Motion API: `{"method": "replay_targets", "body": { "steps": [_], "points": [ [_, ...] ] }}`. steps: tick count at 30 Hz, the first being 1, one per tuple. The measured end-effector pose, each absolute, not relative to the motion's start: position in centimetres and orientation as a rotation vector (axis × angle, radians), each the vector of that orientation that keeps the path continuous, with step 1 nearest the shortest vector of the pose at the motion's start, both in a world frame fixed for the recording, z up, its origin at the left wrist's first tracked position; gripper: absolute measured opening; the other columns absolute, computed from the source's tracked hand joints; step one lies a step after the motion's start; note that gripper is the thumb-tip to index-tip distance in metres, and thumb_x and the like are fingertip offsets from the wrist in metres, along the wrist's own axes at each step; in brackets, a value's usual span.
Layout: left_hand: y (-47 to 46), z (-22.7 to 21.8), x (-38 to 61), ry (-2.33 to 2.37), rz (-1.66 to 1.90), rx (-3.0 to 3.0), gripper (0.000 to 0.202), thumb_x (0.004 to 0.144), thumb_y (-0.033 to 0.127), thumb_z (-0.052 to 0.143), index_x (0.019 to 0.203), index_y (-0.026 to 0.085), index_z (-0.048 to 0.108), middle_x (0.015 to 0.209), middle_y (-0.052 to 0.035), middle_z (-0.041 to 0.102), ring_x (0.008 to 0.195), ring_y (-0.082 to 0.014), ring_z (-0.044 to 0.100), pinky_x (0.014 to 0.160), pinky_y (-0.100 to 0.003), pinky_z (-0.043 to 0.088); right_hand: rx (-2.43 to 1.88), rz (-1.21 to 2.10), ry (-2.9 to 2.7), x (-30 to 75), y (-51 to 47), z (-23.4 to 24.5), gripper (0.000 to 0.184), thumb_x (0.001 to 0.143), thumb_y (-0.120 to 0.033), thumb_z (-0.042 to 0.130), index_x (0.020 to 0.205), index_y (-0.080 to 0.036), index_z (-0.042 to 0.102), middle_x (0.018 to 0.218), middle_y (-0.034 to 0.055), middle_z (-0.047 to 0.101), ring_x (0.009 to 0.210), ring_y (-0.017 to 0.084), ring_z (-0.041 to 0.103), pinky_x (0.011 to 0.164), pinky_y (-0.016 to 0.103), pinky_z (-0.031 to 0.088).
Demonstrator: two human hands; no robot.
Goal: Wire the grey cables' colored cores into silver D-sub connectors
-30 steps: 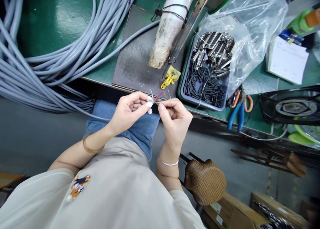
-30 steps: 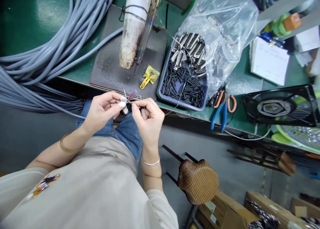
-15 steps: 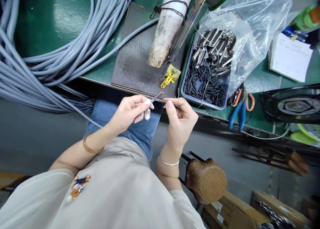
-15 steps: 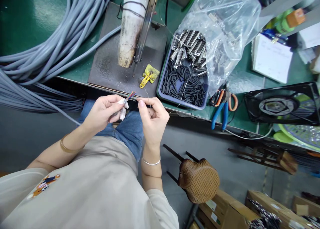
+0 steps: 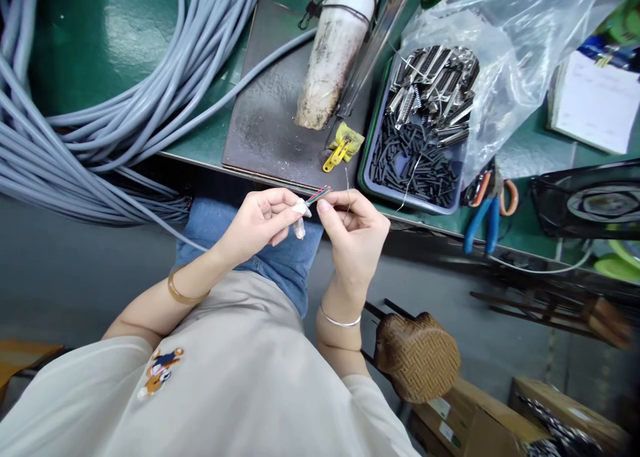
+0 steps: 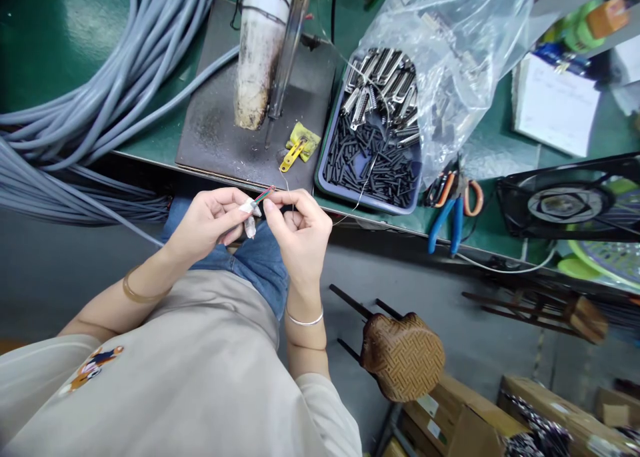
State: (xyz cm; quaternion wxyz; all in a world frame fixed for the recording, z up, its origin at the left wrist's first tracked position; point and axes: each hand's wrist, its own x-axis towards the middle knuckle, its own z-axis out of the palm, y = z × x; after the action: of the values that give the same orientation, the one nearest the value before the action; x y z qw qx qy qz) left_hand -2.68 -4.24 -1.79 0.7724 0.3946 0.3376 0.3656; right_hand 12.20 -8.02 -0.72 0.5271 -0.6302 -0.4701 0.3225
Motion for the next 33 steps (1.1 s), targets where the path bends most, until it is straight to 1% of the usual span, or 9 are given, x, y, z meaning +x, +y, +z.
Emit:
{"method": "replay_targets", "body": {
  "steps": [6, 10, 14, 17, 21, 24, 26, 28, 33],
  "points": [
    [-4.6, -2.2, -2.5, 0.801, 0.87, 1.013, 0.036, 0.081, 0.047, 0.08, 0.081, 0.014, 0.065, 0.062, -0.0013, 0.068, 0.04, -0.0031, 0.044, 0.038, -0.017, 0.032, -1.494, 0.803, -1.129, 12.6, -8.1, -0.8, 0.007, 0.081, -0.025, 0.073, 0.077, -0.02, 0.07, 0.074, -0.0035, 0.061, 0.054, 0.005, 0.039, 0.047, 0.022, 0.027],
    [-4.7, -2.7, -2.8, 0.831, 0.919, 1.202, 0.029, 0.088, 0.042, 0.074, 0.083, 0.014, 0.07, 0.069, -0.0027, 0.071, 0.052, -0.0074, 0.057, 0.05, -0.019, 0.044, -1.496, 0.777, -1.195, 12.8, -8.3, -0.7, 0.007, 0.083, -0.022, 0.072, 0.076, -0.02, 0.069, 0.074, -0.0047, 0.06, 0.051, 0.004, 0.033, 0.046, 0.023, 0.024],
    [-4.7, -3.2, -3.0, 0.92, 1.039, 1.647, 0.016, 0.091, 0.03, 0.071, 0.086, 0.015, 0.076, 0.082, -0.006, 0.077, 0.072, -0.0136, 0.069, 0.071, -0.023, 0.054, -1.539, 0.432, -1.456, 12.5, -8.3, -0.4, 0.011, 0.086, -0.015, 0.067, 0.077, -0.022, 0.066, 0.073, -0.0039, 0.062, 0.058, 0.007, 0.048, 0.055, 0.024, 0.038],
    [-5.0, -3.4, -2.7, 0.954, 1.117, 1.79, 0.013, 0.092, 0.024, 0.067, 0.087, 0.015, 0.075, 0.084, -0.0067, 0.078, 0.075, -0.014, 0.071, 0.075, -0.023, 0.054, -1.568, 0.278, -1.549, 12.2, -8.3, -0.3, 0.013, 0.086, -0.013, 0.064, 0.076, -0.022, 0.064, 0.073, -0.0032, 0.062, 0.065, 0.01, 0.055, 0.064, 0.025, 0.045],
    [-5.4, -3.1, -2.4, 0.919, 1.063, 1.373, 0.02, 0.095, 0.031, 0.065, 0.104, 0.014, 0.069, 0.07, -0.0012, 0.074, 0.051, -0.0081, 0.063, 0.054, -0.018, 0.05, -1.592, 0.584, -1.344, 12.4, -8.3, -0.5, 0.016, 0.087, -0.019, 0.063, 0.072, -0.02, 0.061, 0.069, -0.0047, 0.057, 0.053, 0.006, 0.042, 0.05, 0.023, 0.033],
    [-5.0, -2.7, -2.5, 0.85, 0.948, 1.04, 0.038, 0.091, 0.041, 0.07, 0.117, 0.014, 0.064, 0.064, 0.0014, 0.072, 0.034, -0.0048, 0.049, 0.036, -0.017, 0.036, -1.564, 0.663, -1.227, 12.6, -8.4, -0.7, 0.016, 0.087, -0.024, 0.066, 0.072, -0.02, 0.065, 0.067, -0.0039, 0.058, 0.055, 0.007, 0.046, 0.05, 0.023, 0.033],
    [-4.6, -2.5, -2.8, 0.809, 0.892, 0.937, 0.04, 0.086, 0.046, 0.075, 0.107, 0.013, 0.066, 0.064, -0.0003, 0.072, 0.033, -0.0052, 0.049, 0.032, -0.017, 0.033, -1.551, 0.591, -1.176, 12.7, -8.4, -0.9, 0.01, 0.089, -0.027, 0.066, 0.083, -0.021, 0.072, 0.073, -0.002, 0.064, 0.061, 0.009, 0.053, 0.052, 0.024, 0.037],
    [-4.3, -2.4, -3.0, 0.782, 0.858, 0.891, 0.04, 0.084, 0.049, 0.078, 0.095, 0.012, 0.067, 0.062, -0.0011, 0.071, 0.033, -0.0052, 0.05, 0.031, -0.017, 0.032, -1.558, 0.502, -1.17, 12.7, -8.5, -1.1, 0.016, 0.091, -0.031, 0.066, 0.101, -0.023, 0.076, 0.082, 0.0001, 0.068, 0.064, 0.01, 0.055, 0.052, 0.025, 0.04],
    [-4.3, -2.0, -3.1, 0.763, 0.855, 0.86, 0.04, 0.081, 0.048, 0.081, 0.092, 0.012, 0.066, 0.063, -0.0006, 0.072, 0.033, -0.0043, 0.05, 0.031, -0.016, 0.033, -1.563, 0.435, -1.315, 12.7, -8.6, -1.5, 0.03, 0.095, -0.035, 0.064, 0.123, -0.03, 0.073, 0.089, 0.0004, 0.068, 0.058, 0.008, 0.045, 0.049, 0.026, 0.036]
  ]
}}
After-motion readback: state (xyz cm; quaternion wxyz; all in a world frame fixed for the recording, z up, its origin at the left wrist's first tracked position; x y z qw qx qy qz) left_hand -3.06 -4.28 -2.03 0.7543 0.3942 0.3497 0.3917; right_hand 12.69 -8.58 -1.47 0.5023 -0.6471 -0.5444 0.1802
